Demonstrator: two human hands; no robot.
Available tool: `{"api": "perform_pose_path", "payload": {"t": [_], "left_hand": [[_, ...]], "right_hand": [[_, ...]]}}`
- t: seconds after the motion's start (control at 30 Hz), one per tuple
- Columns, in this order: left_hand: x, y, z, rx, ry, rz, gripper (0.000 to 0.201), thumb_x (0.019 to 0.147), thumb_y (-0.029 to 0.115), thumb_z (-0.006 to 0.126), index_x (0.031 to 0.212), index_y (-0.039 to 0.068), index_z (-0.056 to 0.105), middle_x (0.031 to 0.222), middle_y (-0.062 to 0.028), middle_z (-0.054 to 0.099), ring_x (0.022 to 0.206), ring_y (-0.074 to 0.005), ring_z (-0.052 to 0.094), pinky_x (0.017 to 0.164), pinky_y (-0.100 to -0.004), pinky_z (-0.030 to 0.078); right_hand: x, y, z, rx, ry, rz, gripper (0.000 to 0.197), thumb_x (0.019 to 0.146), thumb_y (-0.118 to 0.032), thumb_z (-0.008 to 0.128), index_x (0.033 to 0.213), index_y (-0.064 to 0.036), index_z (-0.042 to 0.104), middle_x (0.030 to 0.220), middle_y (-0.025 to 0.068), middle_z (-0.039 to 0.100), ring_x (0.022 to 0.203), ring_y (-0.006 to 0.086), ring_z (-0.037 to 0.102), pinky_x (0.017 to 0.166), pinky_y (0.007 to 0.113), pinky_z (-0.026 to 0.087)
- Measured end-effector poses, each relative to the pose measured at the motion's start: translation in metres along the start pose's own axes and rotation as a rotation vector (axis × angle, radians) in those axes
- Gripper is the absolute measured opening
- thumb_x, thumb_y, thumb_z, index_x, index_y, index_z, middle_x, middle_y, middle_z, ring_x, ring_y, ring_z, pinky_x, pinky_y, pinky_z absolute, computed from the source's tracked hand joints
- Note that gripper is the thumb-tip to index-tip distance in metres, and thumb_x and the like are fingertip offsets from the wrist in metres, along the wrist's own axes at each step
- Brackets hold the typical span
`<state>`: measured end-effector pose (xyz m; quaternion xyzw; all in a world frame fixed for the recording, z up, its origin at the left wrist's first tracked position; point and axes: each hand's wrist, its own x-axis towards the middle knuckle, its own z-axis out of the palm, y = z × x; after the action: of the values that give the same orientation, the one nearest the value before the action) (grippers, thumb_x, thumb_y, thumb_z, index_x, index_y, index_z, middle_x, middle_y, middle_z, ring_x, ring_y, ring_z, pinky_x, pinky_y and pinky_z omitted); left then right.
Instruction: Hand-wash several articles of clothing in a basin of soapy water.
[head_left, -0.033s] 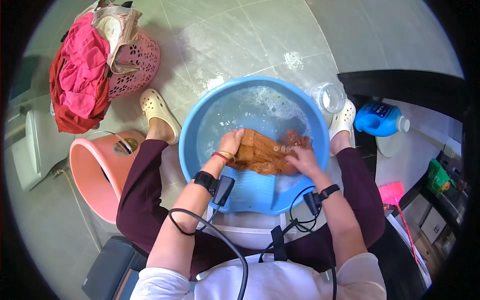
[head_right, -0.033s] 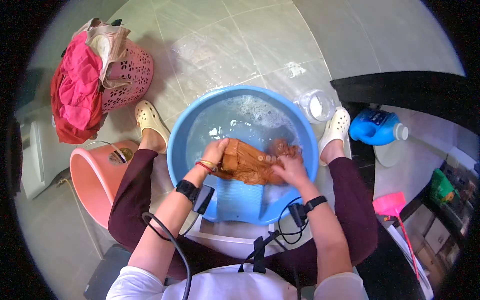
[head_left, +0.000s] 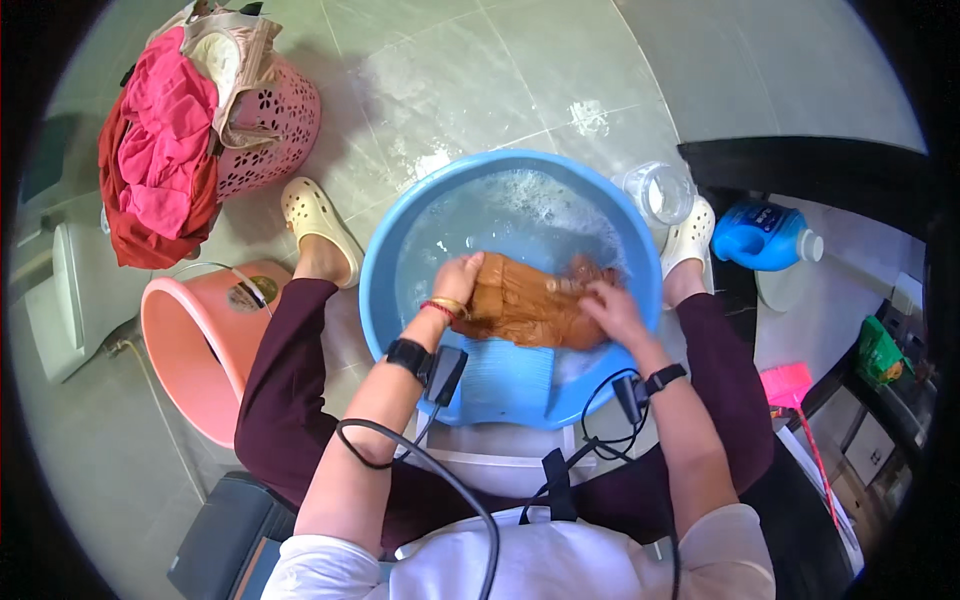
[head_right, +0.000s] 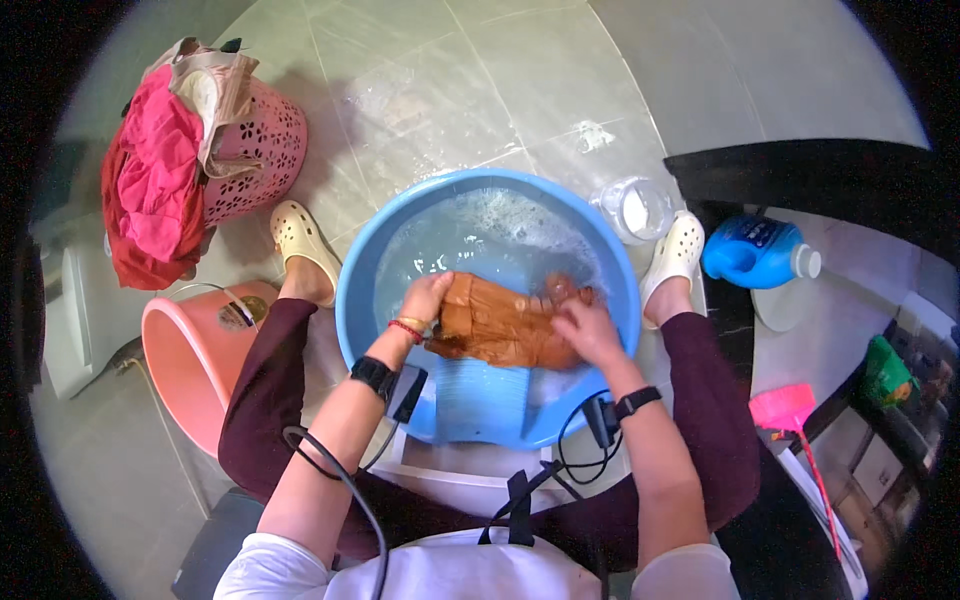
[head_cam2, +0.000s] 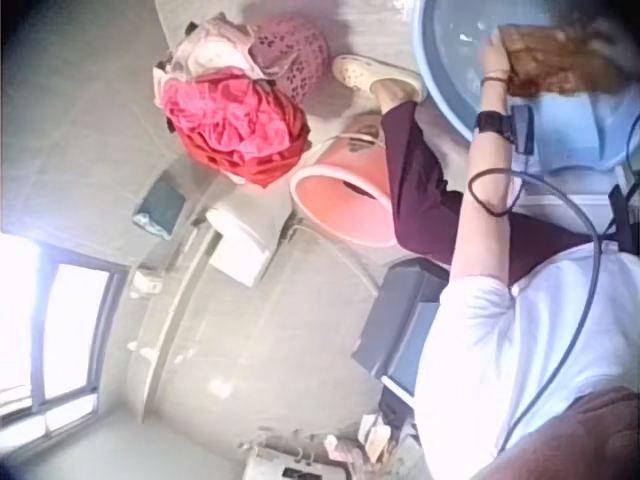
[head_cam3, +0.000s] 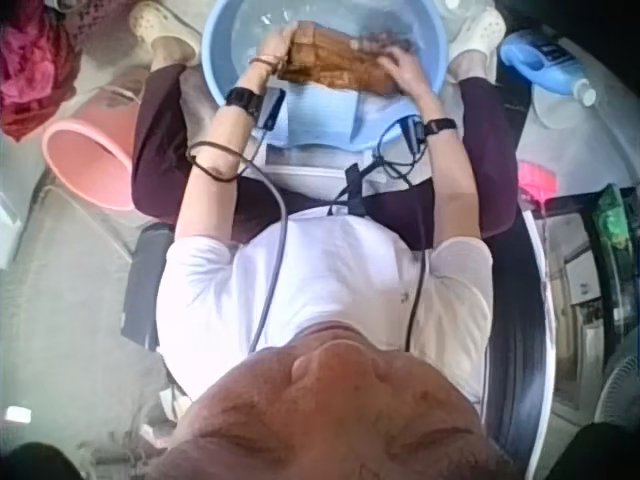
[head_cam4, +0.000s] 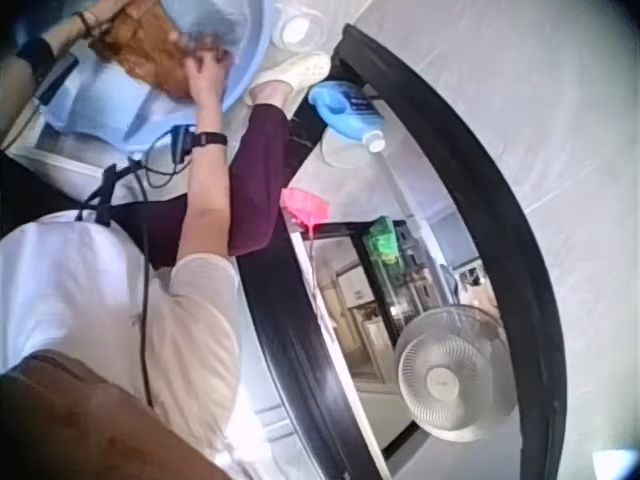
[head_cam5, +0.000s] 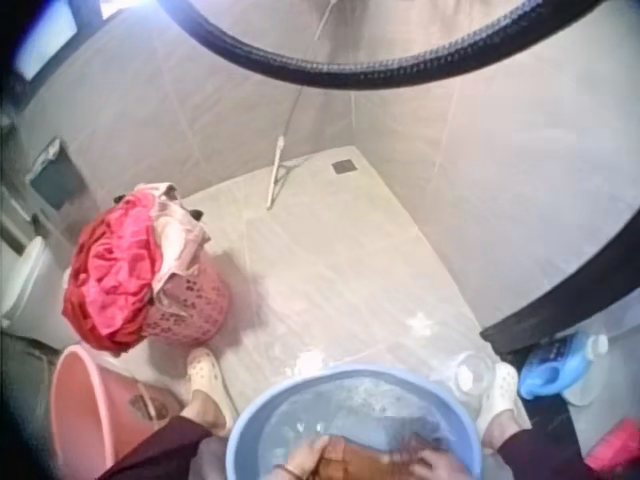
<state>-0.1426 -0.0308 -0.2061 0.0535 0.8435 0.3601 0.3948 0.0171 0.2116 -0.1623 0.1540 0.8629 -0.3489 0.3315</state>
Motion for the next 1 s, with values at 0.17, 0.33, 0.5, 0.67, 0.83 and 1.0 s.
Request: {"api": "perform_pose_path", "payload": {"t": [0.17, 0.33, 0.5, 0.67, 0.83, 1.0], "left_hand": [[0.005, 0.015, -0.031, 0.199, 0.428, 0.319, 0.040, 0.081, 0.033, 0.052, 0.111, 0.006, 0.052, 0.108, -0.0234, 0.050, 0.098, -0.0380, 0.048, 0.085, -0.0432, 0.037], [-0.034, 0.021, 0.007, 0.869, 0.125, 0.490, 0.052, 0.081, 0.044, 0.046, 0.128, 0.025, 0.036, 0.137, -0.0076, 0.025, 0.113, -0.0341, 0.040, 0.090, -0.0551, 0.031], [0.000, 0.023, 0.010, 0.750, -0.078, 0.258, 0.054, 0.079, 0.045, 0.049, 0.128, 0.027, 0.034, 0.133, -0.0132, 0.030, 0.111, -0.0356, 0.043, 0.087, -0.0516, 0.037], [0.001, -0.005, 0.011, 0.301, 0.198, 0.083, 0.066, 0.077, 0.038, 0.056, 0.130, 0.007, 0.030, 0.120, -0.0226, 0.041, 0.105, -0.0395, 0.045, 0.086, -0.0419, 0.040], [-0.048, -0.006, 0.063, 0.129, 0.229, -0.054, 0.074, 0.076, 0.034, 0.057, 0.133, 0.005, 0.019, 0.131, -0.0254, 0.028, 0.119, -0.0373, 0.032, 0.098, -0.0417, 0.027], [-0.063, -0.030, 0.031, -0.007, 0.226, -0.076, 0.059, 0.076, 0.030, 0.058, 0.127, 0.010, 0.036, 0.134, -0.0212, 0.026, 0.122, -0.0375, 0.027, 0.102, -0.0449, 0.019]], "right_hand": [[0.028, -0.046, 0.001, -0.054, 0.608, -0.157, 0.048, 0.077, -0.024, 0.056, 0.122, -0.0135, 0.042, 0.120, 0.0155, 0.043, 0.110, 0.0367, 0.039, 0.091, 0.045, 0.032], [0.040, -0.069, 0.030, -0.365, 0.321, -0.172, 0.061, 0.073, -0.042, 0.058, 0.128, -0.0248, 0.037, 0.135, 0.0099, 0.027, 0.123, 0.0361, 0.024, 0.098, 0.051, 0.022], [0.072, -0.064, 0.017, -0.111, 0.058, -0.013, 0.071, 0.070, -0.050, 0.059, 0.131, -0.0252, 0.031, 0.136, 0.0157, 0.024, 0.124, 0.0380, 0.021, 0.099, 0.052, 0.020], [0.090, -0.059, 0.007, 0.086, 0.110, 0.008, 0.082, 0.065, -0.042, 0.065, 0.133, -0.0165, 0.028, 0.133, 0.0249, 0.025, 0.121, 0.0408, 0.028, 0.099, 0.045, 0.025], [0.100, -0.042, 0.001, 0.342, 0.114, 0.200, 0.081, 0.065, -0.025, 0.063, 0.131, 0.0001, 0.025, 0.114, 0.0271, 0.048, 0.111, 0.0326, 0.045, 0.093, 0.033, 0.036], [0.038, -0.062, -0.025, 0.578, -0.189, -0.216, 0.061, 0.067, -0.013, 0.057, 0.126, -0.0069, 0.040, 0.119, 0.0190, 0.048, 0.106, 0.0272, 0.051, 0.089, 0.032, 0.040]]}}
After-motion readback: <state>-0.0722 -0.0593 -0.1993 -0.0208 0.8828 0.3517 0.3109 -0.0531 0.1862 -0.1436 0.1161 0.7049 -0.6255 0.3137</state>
